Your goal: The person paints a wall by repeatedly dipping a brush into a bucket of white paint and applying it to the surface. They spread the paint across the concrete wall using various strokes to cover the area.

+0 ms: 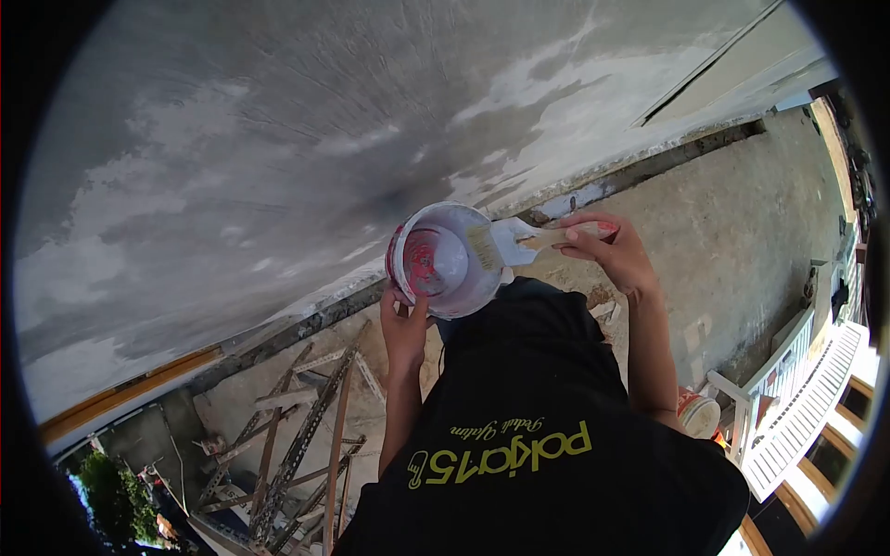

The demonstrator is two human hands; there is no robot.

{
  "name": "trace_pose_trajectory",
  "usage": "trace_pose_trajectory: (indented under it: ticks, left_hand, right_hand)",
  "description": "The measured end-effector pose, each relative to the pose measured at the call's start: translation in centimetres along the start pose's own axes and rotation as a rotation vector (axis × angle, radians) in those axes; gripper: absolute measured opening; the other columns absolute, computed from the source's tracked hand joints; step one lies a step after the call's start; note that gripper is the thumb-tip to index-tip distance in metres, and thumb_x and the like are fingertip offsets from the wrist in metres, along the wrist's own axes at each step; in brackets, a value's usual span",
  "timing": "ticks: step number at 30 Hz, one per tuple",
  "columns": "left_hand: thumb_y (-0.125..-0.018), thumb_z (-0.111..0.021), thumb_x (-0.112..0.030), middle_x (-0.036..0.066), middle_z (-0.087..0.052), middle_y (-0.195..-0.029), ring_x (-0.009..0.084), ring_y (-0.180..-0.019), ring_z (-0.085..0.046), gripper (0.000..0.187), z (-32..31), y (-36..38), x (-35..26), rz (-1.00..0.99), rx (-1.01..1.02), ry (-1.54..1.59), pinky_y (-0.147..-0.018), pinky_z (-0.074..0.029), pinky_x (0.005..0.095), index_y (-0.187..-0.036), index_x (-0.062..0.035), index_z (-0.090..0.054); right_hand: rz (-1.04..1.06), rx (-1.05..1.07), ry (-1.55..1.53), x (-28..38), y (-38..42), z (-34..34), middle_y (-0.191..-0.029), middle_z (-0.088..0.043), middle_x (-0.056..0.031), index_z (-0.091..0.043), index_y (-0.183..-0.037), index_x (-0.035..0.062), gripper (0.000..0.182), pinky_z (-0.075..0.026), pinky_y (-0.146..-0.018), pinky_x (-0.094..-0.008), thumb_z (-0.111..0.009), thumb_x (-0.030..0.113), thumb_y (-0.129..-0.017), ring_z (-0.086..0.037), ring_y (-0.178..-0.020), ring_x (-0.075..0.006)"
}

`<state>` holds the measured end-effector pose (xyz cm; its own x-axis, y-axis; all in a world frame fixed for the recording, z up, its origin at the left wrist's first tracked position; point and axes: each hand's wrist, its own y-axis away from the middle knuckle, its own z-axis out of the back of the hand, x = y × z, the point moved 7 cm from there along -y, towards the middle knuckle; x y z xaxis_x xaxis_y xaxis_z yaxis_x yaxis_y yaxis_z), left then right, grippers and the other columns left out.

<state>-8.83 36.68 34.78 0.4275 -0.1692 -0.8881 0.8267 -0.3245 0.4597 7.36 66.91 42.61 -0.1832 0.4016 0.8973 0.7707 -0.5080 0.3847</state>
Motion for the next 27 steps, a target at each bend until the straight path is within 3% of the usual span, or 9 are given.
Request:
trace_pose_trajectory:
  ticks: [2,3,6,9,12,14,20,25,27]
  left_hand:
    - [-0.085,-0.059,0.001,0.015,-0.041,-0.140,0.0291,-0.115,-0.056,0.022,0.0,0.6,-0.7,-0.066,0.000,-0.047,-0.072,-0.063,0.0413,-0.088,-0.0068,-0.039]
    - [-0.085,-0.060,0.001,0.017,-0.031,-0.151,0.0315,-0.120,-0.053,0.023,0.1,0.7,-0.6,-0.065,0.017,-0.037,-0.071,-0.062,0.0407,-0.088,-0.0074,-0.039]
    - [-0.085,-0.061,-0.001,0.016,-0.031,-0.151,0.0315,-0.122,-0.051,0.024,0.2,1.3,-0.9,-0.068,0.008,-0.075,-0.071,-0.062,0.0400,-0.088,-0.0078,-0.039]
    - [-0.081,-0.068,0.002,0.016,-0.038,-0.141,0.0233,-0.124,-0.047,0.029,1.0,1.7,-0.3,-0.130,-0.028,-0.051,-0.080,-0.054,0.0297,-0.092,-0.0058,-0.042]
    - [-0.079,-0.068,0.002,0.019,-0.036,-0.141,0.0271,-0.136,-0.035,0.029,2.1,1.8,0.6,-0.177,-0.091,-0.076,-0.105,-0.039,0.0359,-0.091,-0.0052,-0.042]
    - [-0.079,-0.068,0.002,0.020,-0.037,-0.140,0.0281,-0.140,-0.030,0.029,2.7,2.0,0.8,-0.178,-0.113,-0.063,-0.111,-0.029,0.0375,-0.091,-0.0050,-0.042]
    - [-0.086,-0.060,-0.001,0.013,-0.037,-0.145,0.0258,-0.120,-0.051,0.022,3.5,2.5,1.1,-0.179,-0.108,-0.114,-0.073,-0.061,0.0407,-0.087,-0.0083,-0.039]
    - [-0.087,-0.058,-0.003,0.008,-0.054,-0.112,0.0188,-0.105,-0.056,0.018,3.8,3.2,0.8,-0.009,-0.095,0.003,-0.072,-0.061,0.0434,-0.089,-0.0087,-0.041]
    - [-0.087,-0.057,-0.003,0.006,-0.053,-0.103,0.0172,-0.099,-0.056,0.018,3.5,3.6,0.2,0.001,-0.108,-0.006,-0.074,-0.061,0.0453,-0.089,-0.0090,-0.041]
  right_hand:
    - [-0.001,0.105,0.216,-0.1,-0.6,-3.1,-0.089,-0.071,-0.0106,-0.070,-0.104,-0.0028,0.022,-0.058,-0.075,-0.0294,-0.071,0.012,-0.088,-0.070,-0.088,-0.0173]
    - [0.007,0.148,0.323,-0.3,-0.9,-4.4,-0.086,-0.071,-0.0092,-0.071,-0.101,-0.0019,0.021,-0.057,-0.074,-0.0299,-0.072,0.013,-0.086,-0.070,-0.087,-0.0159]
    - [0.147,0.296,0.566,-1.8,-2.4,-8.3,-0.083,-0.072,-0.0126,-0.073,-0.097,0.0000,0.020,-0.056,-0.074,-0.0337,-0.073,0.012,-0.082,-0.071,-0.083,-0.0189]
    - [0.348,0.439,0.768,-4.3,-3.8,-11.8,-0.095,-0.072,-0.0161,-0.074,-0.096,0.0006,0.020,-0.055,-0.080,-0.0335,-0.070,0.008,-0.077,-0.071,-0.086,-0.0233]
    - [0.335,0.553,0.938,-8.0,-5.0,-14.3,-0.094,-0.071,-0.0176,-0.073,-0.094,0.0003,0.023,-0.055,-0.081,-0.0364,-0.067,0.006,-0.073,-0.070,-0.087,-0.0295]
    - [0.382,0.608,1.040,-9.6,-5.1,-15.7,-0.093,-0.071,-0.0177,-0.073,-0.092,0.0008,0.021,-0.054,-0.081,-0.0383,-0.066,0.004,-0.073,-0.069,-0.087,-0.0319]
    - [0.554,0.607,1.351,-12.4,-4.9,-18.6,-0.092,-0.069,-0.0203,-0.071,-0.086,0.0024,0.015,-0.055,-0.079,-0.0434,-0.069,0.011,-0.074,-0.068,-0.090,-0.0360]
    - [0.446,0.679,1.531,-12.1,-3.3,-19.5,-0.091,-0.070,-0.0178,-0.071,-0.093,0.0025,0.020,-0.056,-0.077,-0.0421,-0.067,0.015,-0.077,-0.070,-0.090,-0.0346]
    - [0.440,0.596,1.407,-9.2,-2.1,-18.0,-0.091,-0.070,-0.0189,-0.071,-0.094,0.0016,0.021,-0.056,-0.077,-0.0433,-0.066,0.015,-0.079,-0.070,-0.089,-0.0356]
